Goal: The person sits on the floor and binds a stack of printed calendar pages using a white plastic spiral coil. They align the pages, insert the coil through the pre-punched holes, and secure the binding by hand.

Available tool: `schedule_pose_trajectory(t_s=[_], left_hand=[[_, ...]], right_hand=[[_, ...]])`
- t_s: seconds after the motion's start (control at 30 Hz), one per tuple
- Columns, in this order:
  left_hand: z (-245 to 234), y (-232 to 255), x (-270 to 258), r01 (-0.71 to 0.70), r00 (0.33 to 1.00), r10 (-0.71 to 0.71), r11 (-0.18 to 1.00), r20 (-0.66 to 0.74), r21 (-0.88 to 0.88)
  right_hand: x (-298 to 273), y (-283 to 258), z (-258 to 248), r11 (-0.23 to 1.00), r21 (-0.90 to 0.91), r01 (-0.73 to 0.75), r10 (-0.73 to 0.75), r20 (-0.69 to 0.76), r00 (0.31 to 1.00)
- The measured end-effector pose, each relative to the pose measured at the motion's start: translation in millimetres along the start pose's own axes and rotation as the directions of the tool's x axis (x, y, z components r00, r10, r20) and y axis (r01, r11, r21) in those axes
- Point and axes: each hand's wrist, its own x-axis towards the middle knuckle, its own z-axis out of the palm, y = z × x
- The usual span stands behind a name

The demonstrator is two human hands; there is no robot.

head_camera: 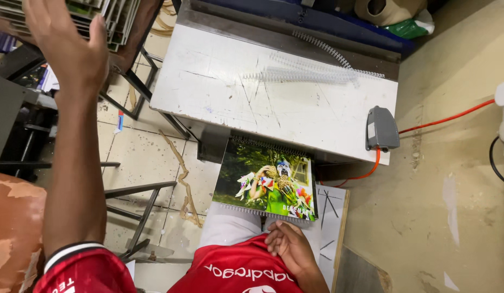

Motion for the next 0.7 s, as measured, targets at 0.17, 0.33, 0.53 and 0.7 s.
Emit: schedule_pose_trajectory(t_s=[0.17, 0.33, 0.53, 0.7], left_hand=[[31, -41, 56, -0.168, 0.985, 0.155, 0.963, 0.076, 0.211], [30, -71, 78, -0.102, 0.957, -0.027, 0.902, 0.290, 0.421], [5, -83, 89, -0.192, 0.948, 0.122, 0.956, 0.294, 0.224], [11, -114, 95, -0.521, 0.853, 0.409, 0.707, 0.324, 0.478]], right_hand=[[1, -7, -4, 0.998, 0.001, 0.061, -0.061, -0.055, 0.997], [6, -14, -5, 0.998, 0.003, 0.057, -0.057, -0.089, 0.994], [11, -22, 7, 0.994, -0.043, 0.103, -0.103, -0.002, 0.995], [11, -25, 27, 0.985, -0.072, 0.159, -0.152, 0.085, 0.985]])
